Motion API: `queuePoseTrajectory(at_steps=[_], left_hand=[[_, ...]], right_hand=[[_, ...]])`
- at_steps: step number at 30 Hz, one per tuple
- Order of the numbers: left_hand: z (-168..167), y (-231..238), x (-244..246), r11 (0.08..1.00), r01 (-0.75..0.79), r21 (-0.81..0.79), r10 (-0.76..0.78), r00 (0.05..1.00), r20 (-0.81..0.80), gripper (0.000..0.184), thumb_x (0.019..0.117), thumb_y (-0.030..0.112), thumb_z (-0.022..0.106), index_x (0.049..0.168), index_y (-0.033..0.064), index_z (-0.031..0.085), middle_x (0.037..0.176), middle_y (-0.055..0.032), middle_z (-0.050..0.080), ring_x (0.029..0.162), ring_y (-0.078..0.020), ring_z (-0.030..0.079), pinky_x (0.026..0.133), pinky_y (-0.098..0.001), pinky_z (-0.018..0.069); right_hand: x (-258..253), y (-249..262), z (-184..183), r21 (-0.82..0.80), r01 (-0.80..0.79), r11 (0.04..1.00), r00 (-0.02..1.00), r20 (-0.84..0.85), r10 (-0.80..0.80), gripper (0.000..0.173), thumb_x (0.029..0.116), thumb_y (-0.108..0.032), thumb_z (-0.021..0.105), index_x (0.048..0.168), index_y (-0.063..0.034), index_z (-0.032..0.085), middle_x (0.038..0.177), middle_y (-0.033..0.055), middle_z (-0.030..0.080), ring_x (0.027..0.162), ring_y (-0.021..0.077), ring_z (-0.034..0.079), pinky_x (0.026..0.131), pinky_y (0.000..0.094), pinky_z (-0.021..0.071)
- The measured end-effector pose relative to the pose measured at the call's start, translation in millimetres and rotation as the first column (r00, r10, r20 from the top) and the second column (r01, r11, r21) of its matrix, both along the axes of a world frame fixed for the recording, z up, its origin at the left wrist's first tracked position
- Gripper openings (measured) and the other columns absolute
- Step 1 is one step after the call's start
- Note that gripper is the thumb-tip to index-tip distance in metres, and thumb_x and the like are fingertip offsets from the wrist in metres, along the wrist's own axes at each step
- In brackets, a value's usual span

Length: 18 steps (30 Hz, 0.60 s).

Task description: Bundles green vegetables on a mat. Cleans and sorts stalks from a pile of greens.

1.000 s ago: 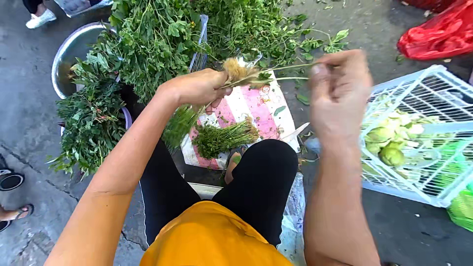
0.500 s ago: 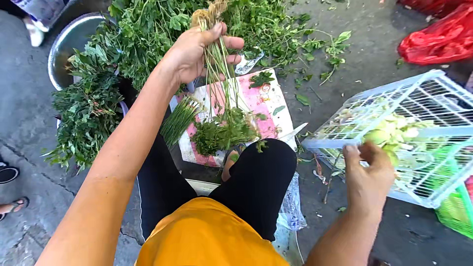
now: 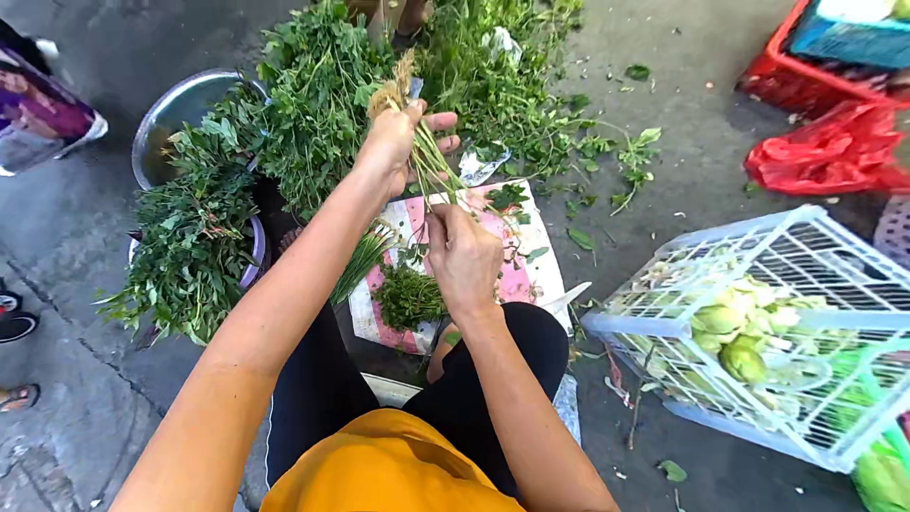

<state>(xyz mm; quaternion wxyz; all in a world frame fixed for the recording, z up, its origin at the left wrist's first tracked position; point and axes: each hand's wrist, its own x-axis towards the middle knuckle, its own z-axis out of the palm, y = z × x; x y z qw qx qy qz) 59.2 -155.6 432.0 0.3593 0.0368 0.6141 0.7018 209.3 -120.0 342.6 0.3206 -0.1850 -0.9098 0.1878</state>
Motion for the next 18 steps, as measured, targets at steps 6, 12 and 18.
queuePoseTrajectory(at_steps=[6, 12, 18], left_hand=[[-9.3, -10.5, 3.1, 0.949, 0.125, -0.291, -0.220, 0.920, -0.323, 0.043, 0.1145, 0.034, 0.026, 0.145, 0.0093, 0.044, 0.124, -0.0082, 0.069, 0.118, -0.0239, 0.061, 0.098, -0.0518, 0.0453], [-26.8, -0.9, -0.6, 0.967, 0.237, -0.097, -0.248, 0.961, -0.126, 0.035, 0.1140, 0.031, 0.032, 0.128, 0.0047, 0.051, 0.090, -0.0074, 0.070, 0.083, -0.0175, 0.071, 0.079, -0.0359, 0.0598], [-27.4, 5.4, 7.9, 0.935, 0.353, 0.031, -0.354, 0.934, 0.041, 0.035, 0.1119, 0.036, 0.039, 0.130, 0.0080, 0.048, 0.092, -0.0101, 0.067, 0.074, -0.0201, 0.070, 0.065, -0.0349, 0.0609]], right_hand=[[8.9, 40.0, 18.0, -0.046, -0.131, 0.990, 0.990, 0.040, 0.133, 0.023, 0.1050, -0.019, 0.058, 0.113, -0.0041, 0.073, 0.095, 0.0155, 0.073, 0.077, 0.0317, 0.072, 0.065, 0.0525, 0.0570], [21.0, 75.1, 41.7, -0.158, -0.141, 0.977, 0.990, 0.010, 0.144, 0.023, 0.1064, -0.025, 0.057, 0.115, -0.0073, 0.070, 0.096, 0.0130, 0.071, 0.076, 0.0232, 0.068, 0.069, 0.0428, 0.0571], [25.7, 97.2, 44.3, -0.290, -0.083, 0.953, 0.996, -0.013, 0.083, 0.026, 0.1069, -0.029, 0.056, 0.117, -0.0084, 0.068, 0.096, 0.0119, 0.070, 0.072, 0.0200, 0.065, 0.066, 0.0397, 0.0554]])
